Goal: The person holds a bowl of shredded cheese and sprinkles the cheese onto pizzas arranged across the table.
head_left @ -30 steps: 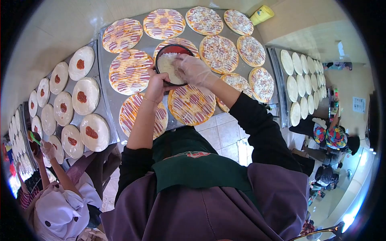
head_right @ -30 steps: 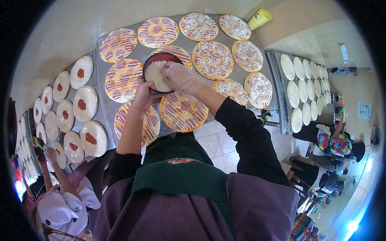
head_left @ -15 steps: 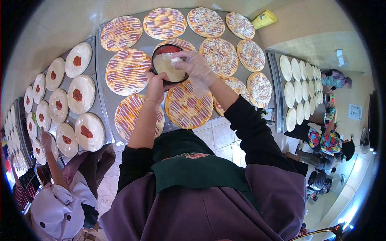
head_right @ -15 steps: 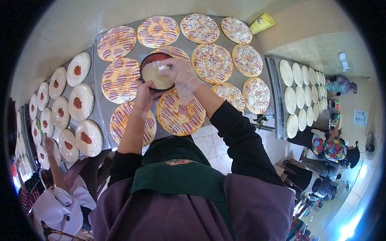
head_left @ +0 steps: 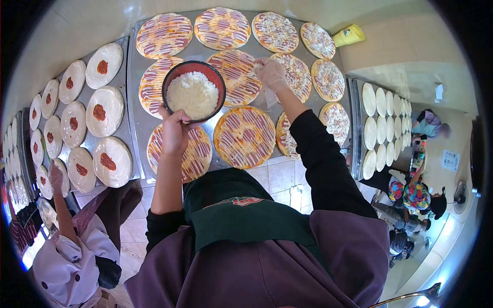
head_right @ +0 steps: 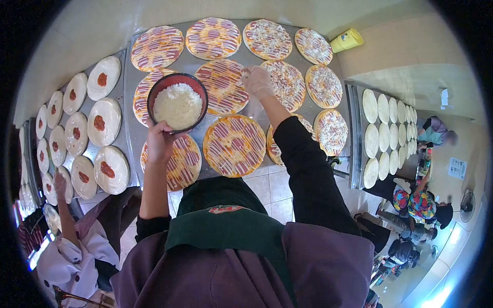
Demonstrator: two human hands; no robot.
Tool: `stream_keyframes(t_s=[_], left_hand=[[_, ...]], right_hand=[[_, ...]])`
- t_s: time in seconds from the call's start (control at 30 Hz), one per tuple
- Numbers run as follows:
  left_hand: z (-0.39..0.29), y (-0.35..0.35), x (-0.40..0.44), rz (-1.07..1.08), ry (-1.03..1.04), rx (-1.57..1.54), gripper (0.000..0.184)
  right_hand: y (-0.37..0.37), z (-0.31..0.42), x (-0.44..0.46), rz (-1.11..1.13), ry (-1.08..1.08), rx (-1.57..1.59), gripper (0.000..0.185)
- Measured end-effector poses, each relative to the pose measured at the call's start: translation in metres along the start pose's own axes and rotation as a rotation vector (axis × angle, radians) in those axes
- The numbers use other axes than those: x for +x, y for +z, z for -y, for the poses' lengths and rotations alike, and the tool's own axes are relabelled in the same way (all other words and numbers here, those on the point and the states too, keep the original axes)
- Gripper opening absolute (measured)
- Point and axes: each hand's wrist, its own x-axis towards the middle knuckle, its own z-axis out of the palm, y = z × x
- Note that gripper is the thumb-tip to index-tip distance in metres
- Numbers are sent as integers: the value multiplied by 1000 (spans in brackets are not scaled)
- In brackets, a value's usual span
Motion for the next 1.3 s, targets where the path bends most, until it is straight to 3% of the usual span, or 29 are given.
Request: stream_keyframes(t_s=[0.27,0.33,0.4,0.53,0.6,0.87,0.93,1.03,1.23,1.3], left_hand=[[-10,-45,-42,-47,22,10,72],[-10,-55,-50,-21,42,-48,62],[-11,-57,-59,-39,36,-56,63],[-10,-62,-70,-68,29,-88,66],[-8,-65,-72,-71,40,-110,68],[-5,-67,-75,-125,14,-83,76],[-3,-70,-74,-124,20,-75,76],[-4,-70,-74,-105,19,-96,71],[-2,-74,-72,-85,-8,-141,66],[-1,-75,-72,-88,-3,-145,66]], right_hand=[[12,12,43,65,-67,-57,19],[17,17,50,72,-92,-78,19],[22,26,58,22,-258,-190,19],[34,38,68,61,-283,-172,18],[36,46,72,58,-471,-127,16],[38,76,52,207,-605,-281,21],[29,87,35,247,-776,-202,23],[34,86,23,304,-868,-204,21],[33,66,2,403,-949,-157,21],[27,58,-6,438,-876,-181,18]])
